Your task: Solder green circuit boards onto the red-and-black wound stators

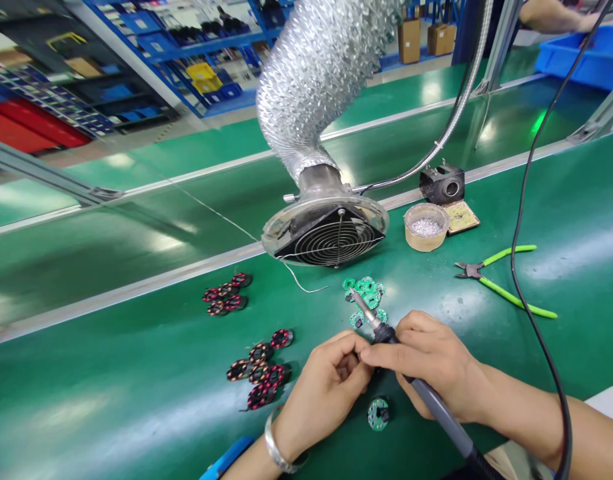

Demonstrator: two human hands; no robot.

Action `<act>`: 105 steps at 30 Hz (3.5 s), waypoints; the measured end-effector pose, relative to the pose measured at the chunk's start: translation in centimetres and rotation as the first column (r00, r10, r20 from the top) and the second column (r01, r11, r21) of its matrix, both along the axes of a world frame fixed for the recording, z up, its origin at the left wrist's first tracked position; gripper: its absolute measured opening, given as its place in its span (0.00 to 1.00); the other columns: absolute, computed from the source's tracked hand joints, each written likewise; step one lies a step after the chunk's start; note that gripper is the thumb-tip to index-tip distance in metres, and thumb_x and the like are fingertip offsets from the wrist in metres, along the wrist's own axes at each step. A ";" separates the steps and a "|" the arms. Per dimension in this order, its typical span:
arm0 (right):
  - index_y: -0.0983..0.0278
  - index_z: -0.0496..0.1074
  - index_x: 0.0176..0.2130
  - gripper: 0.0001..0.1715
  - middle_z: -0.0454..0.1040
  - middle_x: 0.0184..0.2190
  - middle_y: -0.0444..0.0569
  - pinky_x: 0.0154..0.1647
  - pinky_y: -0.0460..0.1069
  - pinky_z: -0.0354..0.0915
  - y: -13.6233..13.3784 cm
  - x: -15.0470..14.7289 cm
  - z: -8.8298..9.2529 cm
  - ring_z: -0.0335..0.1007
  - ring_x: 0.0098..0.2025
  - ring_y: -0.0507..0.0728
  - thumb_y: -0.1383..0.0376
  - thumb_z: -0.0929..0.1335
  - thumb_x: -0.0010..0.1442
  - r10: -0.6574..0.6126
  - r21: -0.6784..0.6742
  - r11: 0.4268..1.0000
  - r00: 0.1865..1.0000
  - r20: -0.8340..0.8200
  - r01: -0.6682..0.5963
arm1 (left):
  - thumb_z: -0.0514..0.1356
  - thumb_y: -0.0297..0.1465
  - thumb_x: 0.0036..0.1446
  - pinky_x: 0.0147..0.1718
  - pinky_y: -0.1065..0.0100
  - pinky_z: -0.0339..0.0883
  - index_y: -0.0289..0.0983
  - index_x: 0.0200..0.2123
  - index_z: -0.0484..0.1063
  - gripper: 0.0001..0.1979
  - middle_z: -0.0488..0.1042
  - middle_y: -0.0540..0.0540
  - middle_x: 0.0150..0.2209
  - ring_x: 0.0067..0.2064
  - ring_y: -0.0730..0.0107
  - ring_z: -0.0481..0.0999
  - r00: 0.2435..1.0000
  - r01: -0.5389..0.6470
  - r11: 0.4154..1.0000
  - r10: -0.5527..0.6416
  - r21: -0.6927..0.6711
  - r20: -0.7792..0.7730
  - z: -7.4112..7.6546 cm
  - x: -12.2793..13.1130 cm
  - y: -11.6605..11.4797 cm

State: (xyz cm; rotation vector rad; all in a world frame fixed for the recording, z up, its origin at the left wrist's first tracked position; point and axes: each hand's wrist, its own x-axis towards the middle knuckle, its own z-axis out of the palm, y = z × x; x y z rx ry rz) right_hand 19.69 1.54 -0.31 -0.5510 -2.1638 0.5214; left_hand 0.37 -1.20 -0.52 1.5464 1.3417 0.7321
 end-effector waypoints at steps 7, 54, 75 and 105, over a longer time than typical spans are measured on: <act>0.65 0.68 0.55 0.24 0.66 0.29 0.47 0.29 0.49 0.63 -0.6 0.8 1.8 0.63 0.30 0.54 0.73 0.63 0.59 -0.131 -0.073 0.989 0.990 -0.056 0.127 | 0.56 0.21 0.51 0.23 0.75 0.57 0.36 0.25 0.70 0.07 0.68 0.52 0.25 0.23 0.77 0.63 0.999 0.008 1.000 -0.009 -0.013 -0.037 0.4 -0.1 -0.2; 0.66 0.70 0.47 0.21 0.68 0.26 0.46 0.23 0.50 0.62 -1.3 1.1 3.0 0.63 0.23 0.52 0.74 0.63 0.53 -0.158 -0.102 0.985 0.957 -0.242 0.136 | 0.57 0.23 0.52 0.22 0.74 0.58 0.36 0.26 0.69 0.05 0.67 0.51 0.26 0.22 0.77 0.64 0.999 -0.021 0.998 0.018 -0.063 -0.050 0.4 0.1 -0.3; 0.64 0.66 0.49 0.16 0.69 0.30 0.46 0.32 0.48 0.60 -0.2 -0.6 -0.6 0.59 0.31 0.54 0.76 0.62 0.61 -0.071 -0.089 0.993 0.994 0.084 0.078 | 0.63 0.27 0.55 0.26 0.72 0.58 0.36 0.31 0.74 0.01 0.66 0.51 0.31 0.26 0.76 0.62 0.996 0.077 0.997 -0.076 0.005 -0.035 0.5 -1.2 0.2; 0.63 0.67 0.52 0.20 0.75 0.31 0.47 0.33 0.50 0.67 -0.6 -0.3 -0.9 0.67 0.30 0.54 0.75 0.62 0.61 0.002 -0.012 1.000 0.995 0.100 0.000 | 0.55 0.23 0.53 0.23 0.74 0.57 0.36 0.25 0.66 0.06 0.64 0.52 0.29 0.24 0.78 0.62 0.996 -0.075 0.996 0.077 -0.052 0.033 0.0 0.4 -1.1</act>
